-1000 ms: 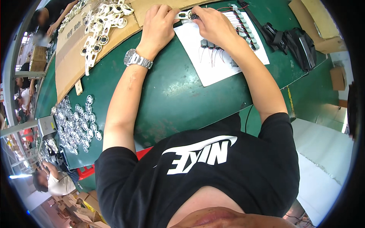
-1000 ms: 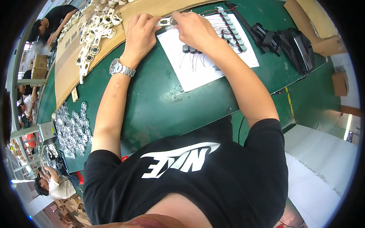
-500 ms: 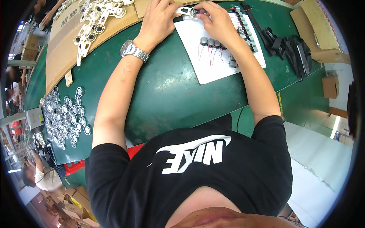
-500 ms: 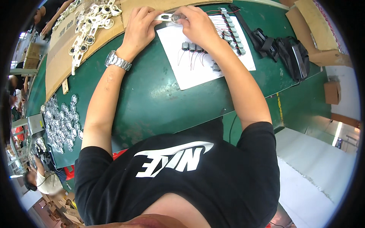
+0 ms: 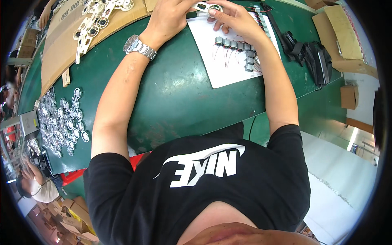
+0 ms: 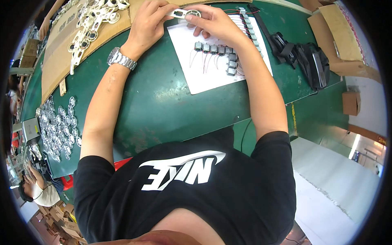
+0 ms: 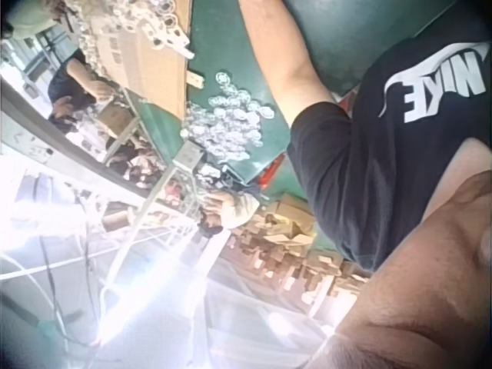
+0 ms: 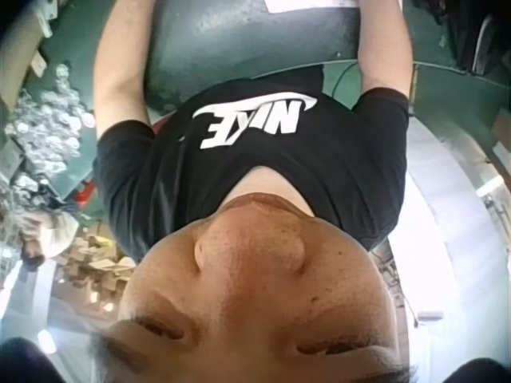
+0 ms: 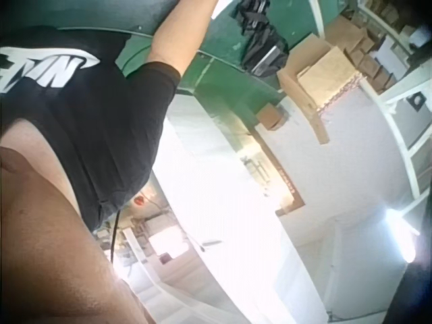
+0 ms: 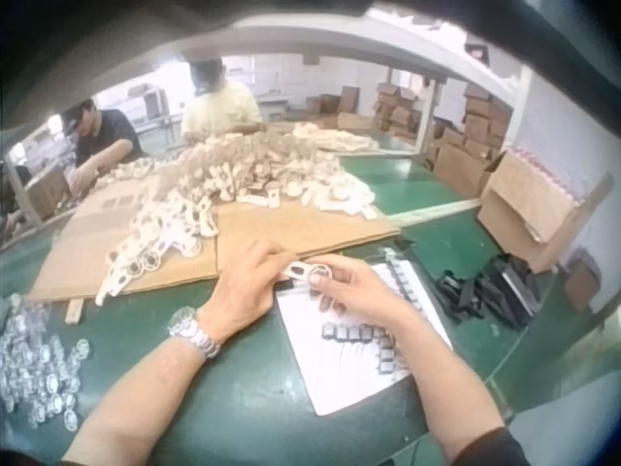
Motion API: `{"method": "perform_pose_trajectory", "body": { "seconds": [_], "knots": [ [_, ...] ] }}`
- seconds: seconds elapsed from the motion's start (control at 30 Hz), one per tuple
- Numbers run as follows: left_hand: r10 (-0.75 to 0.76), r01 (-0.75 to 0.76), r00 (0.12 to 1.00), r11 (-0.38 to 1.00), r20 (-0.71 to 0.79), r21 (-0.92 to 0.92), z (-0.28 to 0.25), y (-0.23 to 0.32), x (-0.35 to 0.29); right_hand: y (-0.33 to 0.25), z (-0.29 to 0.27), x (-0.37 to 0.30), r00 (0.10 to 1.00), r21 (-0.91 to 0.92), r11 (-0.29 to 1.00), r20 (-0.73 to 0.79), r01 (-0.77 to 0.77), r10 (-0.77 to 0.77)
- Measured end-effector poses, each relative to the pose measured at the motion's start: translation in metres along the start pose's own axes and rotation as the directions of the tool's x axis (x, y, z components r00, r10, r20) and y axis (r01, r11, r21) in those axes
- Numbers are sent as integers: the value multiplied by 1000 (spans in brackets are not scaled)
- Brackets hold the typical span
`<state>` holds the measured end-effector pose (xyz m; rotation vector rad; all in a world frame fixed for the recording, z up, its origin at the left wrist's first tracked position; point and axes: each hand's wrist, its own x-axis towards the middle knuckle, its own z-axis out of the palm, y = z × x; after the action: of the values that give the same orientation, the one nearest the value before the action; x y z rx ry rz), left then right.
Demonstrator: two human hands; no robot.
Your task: Assembling electronic components by manually fitting small speakers and wires into plastic housing units at a factory workstation.
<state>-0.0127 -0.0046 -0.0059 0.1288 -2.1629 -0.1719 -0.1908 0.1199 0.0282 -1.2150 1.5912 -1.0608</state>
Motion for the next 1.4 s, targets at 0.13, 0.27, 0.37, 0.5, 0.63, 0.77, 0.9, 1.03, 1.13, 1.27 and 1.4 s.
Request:
{"method": "perform_pose_trajectory", "body": {
  "seconds": [0.13, 0.27, 0.37, 0.5, 0.63, 0.77, 0.9, 1.03, 1.13, 1.27, 1.4],
  "knots": [
    [180, -189, 976, 980, -125, -65, 21, -15, 0, 22, -6, 12, 999, 82, 996, 0, 42, -43],
    [256, -292, 936, 948, -239, -126, 30, -19, -3, 27, -4, 15, 998, 34, 999, -42, 36, -35],
    [28, -27, 998, 1000, 50, -9, 9, -2, -2, 23, 1, 13, 991, -58, 997, -130, -44, 36],
    [-20, 21, 1000, 999, 17, -39, 0, 3, 0, 22, 1, 12, 998, 117, 992, 43, 46, -51],
    [5, -5, 1000, 1000, 28, -13, -1, 3, 0, 38, 1, 17, 978, -205, 963, -74, 175, -193],
    [24, -24, 1000, 1000, 6, -18, 3, 2, 0, 46, -2, 21, 917, -467, 831, -98, 301, -388],
    [50, -50, 999, 998, 14, 25, 8, -5, -2, 36, 0, 21, 958, -376, 904, -113, 204, -264],
    [45, -43, 999, 997, -26, 65, -4, -12, -14, -5, 14, 8, 994, -56, 994, -63, -96, 93],
    [91, -90, 995, 996, -51, 19, 29, -38, -28, 60, -12, 33, 990, -33, 997, -121, 69, -73],
    [30, -17, 998, 978, -61, 207, 21, -25, -29, 56, -16, 36, 952, -22, 995, -289, 98, -100],
    [-251, 263, 965, 928, -79, 262, 34, -31, -33, 49, -34, 54, 971, 54, 992, -213, 118, -104]
  ]
}}
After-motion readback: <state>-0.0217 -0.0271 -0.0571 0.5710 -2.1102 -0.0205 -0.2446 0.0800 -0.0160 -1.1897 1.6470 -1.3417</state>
